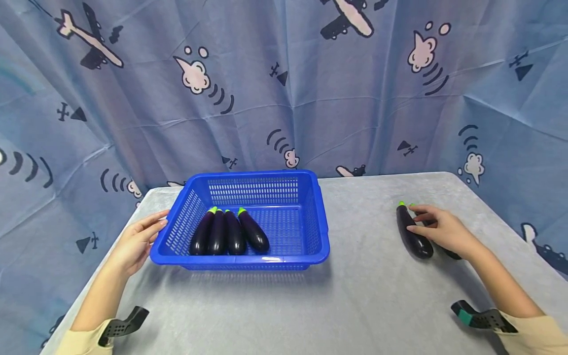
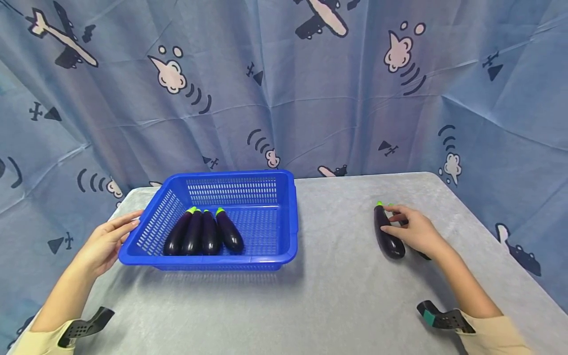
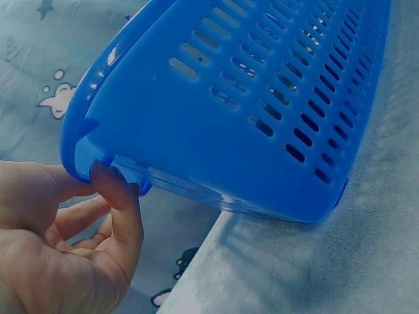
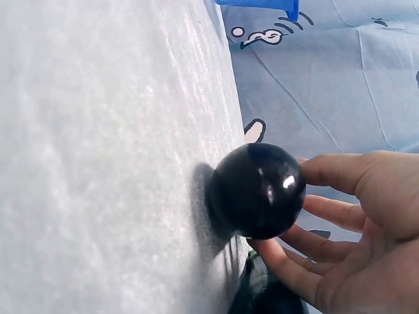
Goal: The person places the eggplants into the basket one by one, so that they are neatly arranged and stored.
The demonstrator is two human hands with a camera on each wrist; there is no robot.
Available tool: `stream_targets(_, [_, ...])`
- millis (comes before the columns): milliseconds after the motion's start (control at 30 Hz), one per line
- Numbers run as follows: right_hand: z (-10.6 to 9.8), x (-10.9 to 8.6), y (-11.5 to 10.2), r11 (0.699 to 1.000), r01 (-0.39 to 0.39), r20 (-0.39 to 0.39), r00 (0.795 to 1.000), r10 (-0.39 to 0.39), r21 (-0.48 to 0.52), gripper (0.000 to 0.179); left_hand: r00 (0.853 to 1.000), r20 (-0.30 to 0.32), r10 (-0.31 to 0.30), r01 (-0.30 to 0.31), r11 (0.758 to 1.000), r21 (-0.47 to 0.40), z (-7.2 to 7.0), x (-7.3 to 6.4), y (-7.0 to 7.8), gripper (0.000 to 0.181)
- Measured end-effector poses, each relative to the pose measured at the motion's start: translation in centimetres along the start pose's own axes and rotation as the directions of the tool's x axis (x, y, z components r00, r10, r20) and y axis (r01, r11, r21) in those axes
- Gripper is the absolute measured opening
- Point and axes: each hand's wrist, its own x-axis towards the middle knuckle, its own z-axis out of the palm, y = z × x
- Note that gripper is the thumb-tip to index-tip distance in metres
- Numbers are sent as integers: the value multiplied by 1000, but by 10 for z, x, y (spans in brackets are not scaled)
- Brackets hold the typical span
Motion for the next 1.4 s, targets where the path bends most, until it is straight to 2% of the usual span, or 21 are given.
stream_targets(300, [4,2,-2,999,-28,55,998,30,-34,58,1000,-4,-5,5,1000,16,-1,1,0,23])
stream_targets(500, [7,1,-6,998,-58,108,992,60,-23,61,1000,-2,-7,7,1000,17,-1,0,1,24])
stream_targets(967, [8,0,-8,995,-97,128,987,96,3,62,1000,1,-3,3,999,37,-2,0,1,25])
stream_targets(1167, [5,-1,-9,995,-90,134,987,84,42,60,1000,4,1,-1,999,33,-1,0,1,26])
stream_targets(1400, [2,-2,-12,977,-136,173,979,107,162,63,1000,5,1,-2,1000,30,0,0,0,26])
